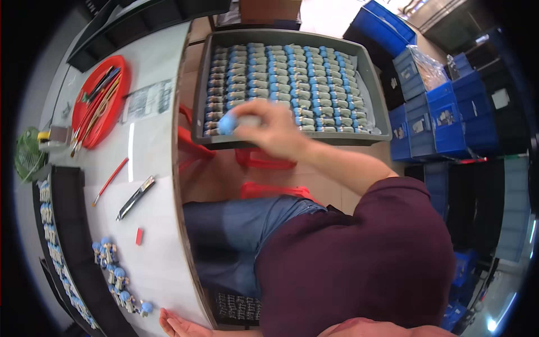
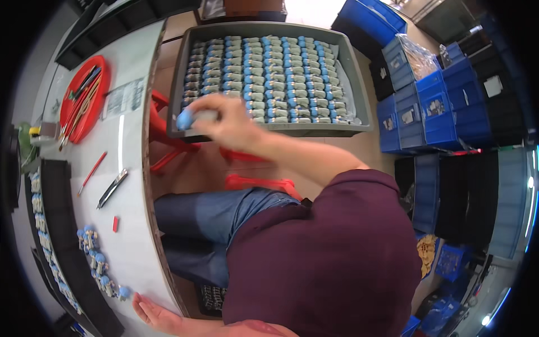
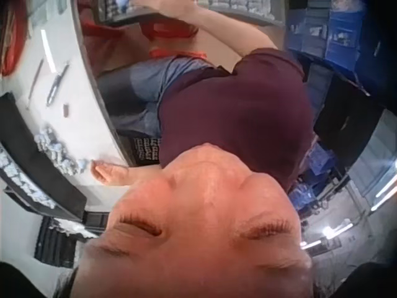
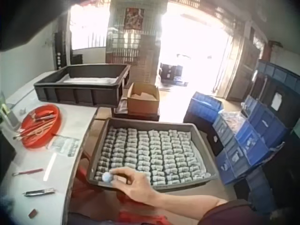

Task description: The person assembles small blue and white figurines by hand, attaching heads to bodies and placing them into a tray. They also use a red tool to clean or adjust parts of the figurines.

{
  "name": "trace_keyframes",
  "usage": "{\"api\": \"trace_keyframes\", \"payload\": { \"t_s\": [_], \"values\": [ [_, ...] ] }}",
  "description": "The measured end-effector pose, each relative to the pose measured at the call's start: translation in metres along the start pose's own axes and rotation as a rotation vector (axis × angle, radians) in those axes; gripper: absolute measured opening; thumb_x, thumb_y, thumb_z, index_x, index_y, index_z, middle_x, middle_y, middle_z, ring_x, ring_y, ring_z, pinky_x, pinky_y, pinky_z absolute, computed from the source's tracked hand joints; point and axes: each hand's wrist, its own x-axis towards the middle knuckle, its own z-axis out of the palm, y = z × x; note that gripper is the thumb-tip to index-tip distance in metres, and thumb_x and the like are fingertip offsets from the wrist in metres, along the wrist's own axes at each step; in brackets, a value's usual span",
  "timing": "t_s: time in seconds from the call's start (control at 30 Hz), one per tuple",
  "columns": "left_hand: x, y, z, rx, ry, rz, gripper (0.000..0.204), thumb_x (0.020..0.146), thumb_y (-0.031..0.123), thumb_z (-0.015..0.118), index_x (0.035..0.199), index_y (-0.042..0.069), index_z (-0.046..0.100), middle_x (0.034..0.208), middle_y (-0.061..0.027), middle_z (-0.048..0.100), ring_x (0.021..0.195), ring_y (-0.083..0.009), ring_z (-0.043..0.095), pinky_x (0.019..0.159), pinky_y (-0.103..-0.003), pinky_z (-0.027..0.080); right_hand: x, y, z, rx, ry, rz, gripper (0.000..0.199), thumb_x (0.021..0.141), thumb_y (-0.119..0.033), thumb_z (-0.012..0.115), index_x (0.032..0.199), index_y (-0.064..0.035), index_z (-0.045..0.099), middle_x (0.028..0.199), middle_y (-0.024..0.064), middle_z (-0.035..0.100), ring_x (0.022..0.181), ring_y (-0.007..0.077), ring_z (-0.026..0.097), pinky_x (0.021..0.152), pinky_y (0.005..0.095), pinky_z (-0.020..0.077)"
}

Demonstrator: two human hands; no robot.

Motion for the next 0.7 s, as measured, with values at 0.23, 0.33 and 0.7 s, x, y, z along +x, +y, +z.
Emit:
{"api": "trace_keyframes", "payload": {
  "t_s": [0.23,0.33,0.7],
  "values": [
    [0.006,-0.003,0.005,0.197,-0.005,0.058,0.020,0.085,0.010,0.058,0.100,-0.004,0.060,0.096,-0.0119,0.058,0.089,-0.0203,0.050,0.083,-0.033,0.042,-0.071,0.152,-0.243,-0.796,0.611,0.312,0.027,0.069,-0.013,0.071,0.093,-0.0036,0.066,0.088,0.0119,0.067,0.087,0.0233,0.066,0.078,0.0324,0.0501],
    [0.008,-0.006,0.004,0.196,-0.007,0.055,0.020,0.085,0.010,0.058,0.100,-0.004,0.060,0.096,-0.0118,0.058,0.089,-0.0203,0.050,0.083,-0.033,0.042,-0.118,0.179,-0.274,-1.025,0.518,0.531,0.022,0.070,-0.013,0.066,0.090,-0.0034,0.064,0.091,0.0135,0.065,0.087,0.0297,0.064,0.078,0.0368,0.0500],
    [0.008,-0.012,-0.006,0.145,-0.020,0.046,0.019,0.086,0.011,0.059,0.099,-0.003,0.060,0.096,-0.0124,0.058,0.090,-0.0206,0.051,0.085,-0.033,0.042,-0.127,0.180,-0.260,-1.359,0.304,0.889,0.026,0.073,-0.013,0.061,0.098,-0.0077,0.059,0.101,0.0117,0.062,0.094,0.0330,0.062,0.080,0.0429,0.0500]
  ]
}}
